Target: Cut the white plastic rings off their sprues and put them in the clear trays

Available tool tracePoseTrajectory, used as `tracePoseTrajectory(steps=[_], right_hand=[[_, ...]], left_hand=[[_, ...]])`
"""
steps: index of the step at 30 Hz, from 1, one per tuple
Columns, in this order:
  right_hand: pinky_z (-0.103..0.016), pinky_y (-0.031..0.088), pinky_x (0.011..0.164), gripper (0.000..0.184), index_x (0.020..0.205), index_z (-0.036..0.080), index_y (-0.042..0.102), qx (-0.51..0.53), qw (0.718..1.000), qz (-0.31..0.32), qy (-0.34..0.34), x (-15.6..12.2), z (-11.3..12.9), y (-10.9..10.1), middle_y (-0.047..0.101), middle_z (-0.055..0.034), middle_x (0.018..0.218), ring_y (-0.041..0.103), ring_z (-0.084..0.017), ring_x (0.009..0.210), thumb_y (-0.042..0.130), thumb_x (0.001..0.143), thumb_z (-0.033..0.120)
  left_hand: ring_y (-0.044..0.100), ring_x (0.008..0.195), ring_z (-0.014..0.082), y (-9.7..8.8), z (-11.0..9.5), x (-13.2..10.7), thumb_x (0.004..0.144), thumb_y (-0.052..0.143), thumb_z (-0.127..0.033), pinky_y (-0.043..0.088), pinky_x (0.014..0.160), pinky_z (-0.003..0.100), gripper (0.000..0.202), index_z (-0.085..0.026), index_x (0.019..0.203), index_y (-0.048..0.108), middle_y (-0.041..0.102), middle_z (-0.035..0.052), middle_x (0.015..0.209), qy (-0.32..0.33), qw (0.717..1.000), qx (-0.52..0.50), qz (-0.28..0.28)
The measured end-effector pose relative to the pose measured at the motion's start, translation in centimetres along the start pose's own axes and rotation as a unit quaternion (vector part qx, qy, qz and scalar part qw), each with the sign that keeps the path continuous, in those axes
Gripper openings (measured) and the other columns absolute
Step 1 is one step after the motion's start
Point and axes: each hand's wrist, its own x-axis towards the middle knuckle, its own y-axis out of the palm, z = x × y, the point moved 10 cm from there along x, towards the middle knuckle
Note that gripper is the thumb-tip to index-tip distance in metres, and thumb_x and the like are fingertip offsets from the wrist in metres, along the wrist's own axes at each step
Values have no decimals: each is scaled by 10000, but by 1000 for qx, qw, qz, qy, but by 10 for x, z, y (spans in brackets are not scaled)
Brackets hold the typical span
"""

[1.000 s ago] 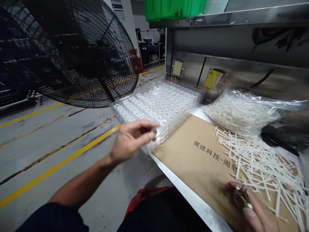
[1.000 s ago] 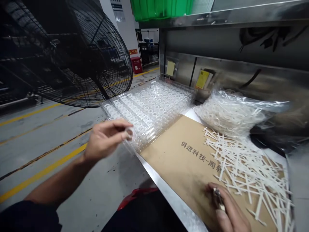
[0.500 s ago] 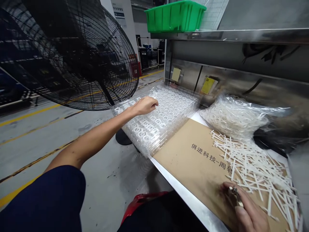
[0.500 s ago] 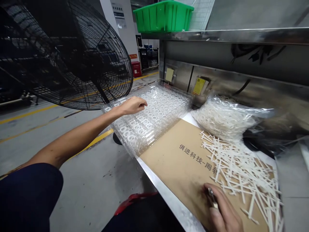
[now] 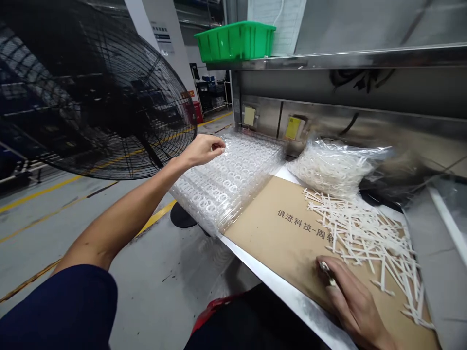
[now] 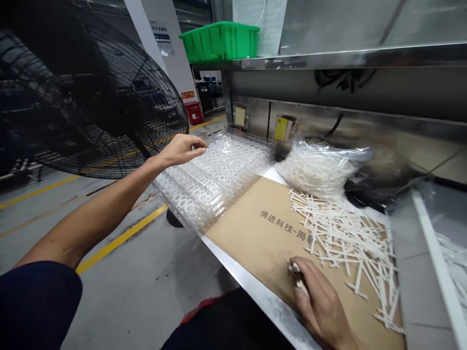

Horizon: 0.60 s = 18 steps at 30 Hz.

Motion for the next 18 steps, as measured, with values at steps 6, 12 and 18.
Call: tracePoseTrajectory(steps=[6,12,18], right_hand=[[-429,603,918,350,1328,152,533,-47,998,37,36,15,16,13,718,-167,1167,710,-296,1047,492,1003,273],[-425,542,948,421,1263,117,564,-84,992,78,56,14,0,29,695,-176,1154,654,-287,1050,514,1023,459],[-435,519,936,497,1276,77,575,-87,991,90,37,15,3,27,707,-183,1133,662,-297,1009,503,1026,501]], left_hand=[[663,796,167,26,-96,21,921,581,-491,461,726,272,372,-202,1065,767,772,36,954,104,994,-3,31],[638,774,152,99,-267,48,919,588,-508,442,729,288,290,-331,1059,770,748,-17,896,281,949,-110,90],[683,855,220,161,-465,43,938,573,-344,499,796,346,295,-179,1058,786,757,104,1002,438,873,-149,155]])
